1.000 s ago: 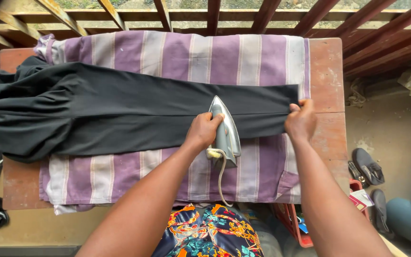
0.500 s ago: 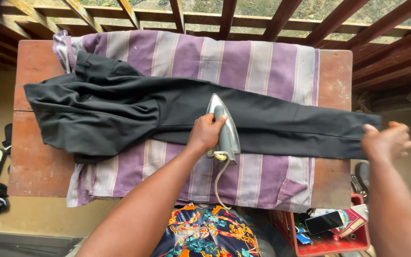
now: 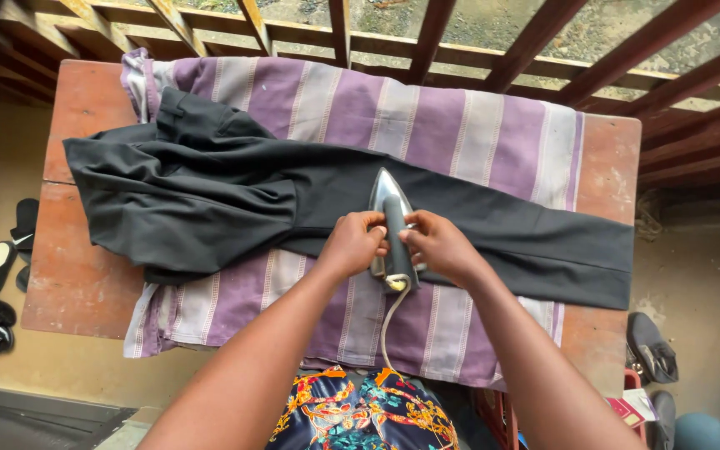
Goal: Iron a pair of dark trousers using an electric iron on an improvised ironing surface.
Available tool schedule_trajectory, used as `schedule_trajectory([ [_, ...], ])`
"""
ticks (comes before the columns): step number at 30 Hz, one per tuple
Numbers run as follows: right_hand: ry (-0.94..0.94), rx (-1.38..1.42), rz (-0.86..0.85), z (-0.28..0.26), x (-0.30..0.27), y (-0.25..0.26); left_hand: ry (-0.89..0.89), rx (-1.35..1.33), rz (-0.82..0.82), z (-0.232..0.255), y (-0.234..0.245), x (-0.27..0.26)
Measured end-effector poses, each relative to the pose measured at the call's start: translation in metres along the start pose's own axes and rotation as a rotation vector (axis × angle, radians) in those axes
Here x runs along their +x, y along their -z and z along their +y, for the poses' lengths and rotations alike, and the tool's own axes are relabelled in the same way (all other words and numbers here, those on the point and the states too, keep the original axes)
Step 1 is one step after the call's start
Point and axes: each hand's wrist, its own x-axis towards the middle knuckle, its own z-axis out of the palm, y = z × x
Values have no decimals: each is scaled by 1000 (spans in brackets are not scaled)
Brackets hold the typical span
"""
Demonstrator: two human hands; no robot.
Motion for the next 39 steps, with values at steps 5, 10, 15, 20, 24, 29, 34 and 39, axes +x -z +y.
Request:
schedule_trajectory([
  [5,-20,-27,-57,-16,-8,-18,-76,297,-17,7,22,11],
  [10,15,100,47,-35,-16,-15,-409,741,135,20,66,35],
  [15,-156,-574,89,-103,-53,15,-754,1376,438,31,144,69],
  [20,-73,-924,85,-108,-41,46,-392,1429,31,74,199,99],
  [24,-212,-930,37,-117,-27,37,-89,1191,-146,111,223,109],
  [29,-59,-1050,98,-90,-7,25,-99,1304,-209,69,295,143],
  [34,-49,-1086,99,-99,3,8,-108,1448,-247,67,344,123],
  [39,-124,-1069,16,-121,15,-22,134,1337,85,61,372,117],
])
